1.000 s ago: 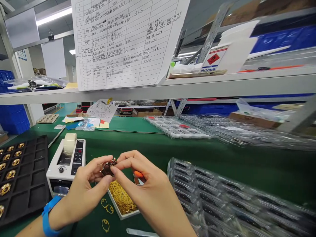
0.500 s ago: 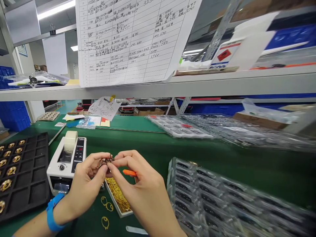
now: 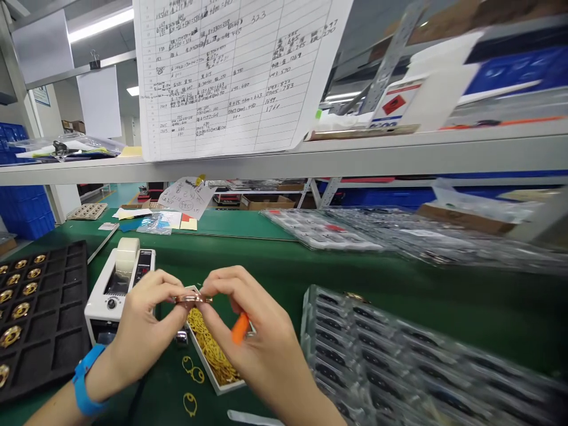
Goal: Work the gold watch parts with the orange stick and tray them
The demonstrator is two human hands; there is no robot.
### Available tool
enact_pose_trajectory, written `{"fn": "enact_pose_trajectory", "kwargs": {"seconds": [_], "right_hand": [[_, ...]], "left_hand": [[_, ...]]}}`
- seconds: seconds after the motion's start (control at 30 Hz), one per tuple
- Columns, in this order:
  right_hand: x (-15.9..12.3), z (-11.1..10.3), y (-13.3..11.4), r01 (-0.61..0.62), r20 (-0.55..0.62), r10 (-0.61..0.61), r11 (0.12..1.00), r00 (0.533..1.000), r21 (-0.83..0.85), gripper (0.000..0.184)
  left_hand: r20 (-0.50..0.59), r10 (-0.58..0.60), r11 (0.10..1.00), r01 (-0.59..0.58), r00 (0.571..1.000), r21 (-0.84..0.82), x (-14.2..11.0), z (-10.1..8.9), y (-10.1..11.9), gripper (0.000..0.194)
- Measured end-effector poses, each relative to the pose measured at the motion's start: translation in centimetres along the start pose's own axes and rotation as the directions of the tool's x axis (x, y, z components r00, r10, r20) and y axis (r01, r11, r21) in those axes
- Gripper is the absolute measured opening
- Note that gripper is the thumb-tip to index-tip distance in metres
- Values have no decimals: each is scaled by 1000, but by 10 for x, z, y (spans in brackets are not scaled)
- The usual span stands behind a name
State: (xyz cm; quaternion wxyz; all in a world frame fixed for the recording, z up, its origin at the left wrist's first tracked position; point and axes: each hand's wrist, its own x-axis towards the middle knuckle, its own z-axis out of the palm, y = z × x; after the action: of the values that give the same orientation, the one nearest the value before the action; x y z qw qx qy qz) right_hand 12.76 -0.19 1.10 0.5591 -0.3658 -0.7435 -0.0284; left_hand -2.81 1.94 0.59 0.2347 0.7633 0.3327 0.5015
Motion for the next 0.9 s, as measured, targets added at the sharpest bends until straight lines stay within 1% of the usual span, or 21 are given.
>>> {"fn": "enact_pose_trajectory", "kwargs": {"seconds": [0.03,0.07,0.1,0.17,0.2,0.27,0.33,0.43,0.53,0.6,0.73,0.83,0.9], "right_hand": [[-2,0,-1,39,-57,-39,999,998,-4,8],[-4,0,-1,79,-124,-80,997,989,-15,13],[-7,0,-2,119,-184,-124,992,975,-39,18],[-12,1,-4,196,-263,-227,971,938,-140,23],[-14,2,-5,224,-271,-276,953,922,-205,24],[-16,5,-4,277,-231,-355,909,906,-312,25],[-14,8,-2,320,-174,-403,872,898,-370,24],[-8,11,2,349,-130,-439,833,889,-429,25],[-5,11,5,340,-124,-431,832,894,-438,23],[-6,10,6,351,-125,-433,842,893,-410,23],[-8,8,7,392,-105,-455,846,884,-362,23],[-9,7,9,441,-58,-491,822,869,-362,22],[-9,6,10,472,-25,-520,794,854,-383,21]], "left_hand": [[-47,-7,1000,7,999,-12,2,-1,0,11],[-82,-45,998,41,996,-48,3,-2,0,9],[-98,-108,990,97,989,-106,4,-3,0,8],[-67,-247,937,221,967,-271,5,-3,0,13],[-35,-297,895,265,954,-358,5,-3,0,17],[25,-342,819,311,939,-482,5,-2,2,22],[59,-349,783,326,935,-530,4,-1,4,24],[84,-346,780,336,935,-528,1,0,8,30],[69,-338,810,328,938,-486,-4,2,9,28],[56,-310,845,302,949,-442,-8,3,9,25],[65,-210,915,219,976,-340,-13,6,10,20],[53,-161,955,169,986,-244,-15,6,11,19],[47,-148,970,154,988,-188,-16,6,10,20]]}}
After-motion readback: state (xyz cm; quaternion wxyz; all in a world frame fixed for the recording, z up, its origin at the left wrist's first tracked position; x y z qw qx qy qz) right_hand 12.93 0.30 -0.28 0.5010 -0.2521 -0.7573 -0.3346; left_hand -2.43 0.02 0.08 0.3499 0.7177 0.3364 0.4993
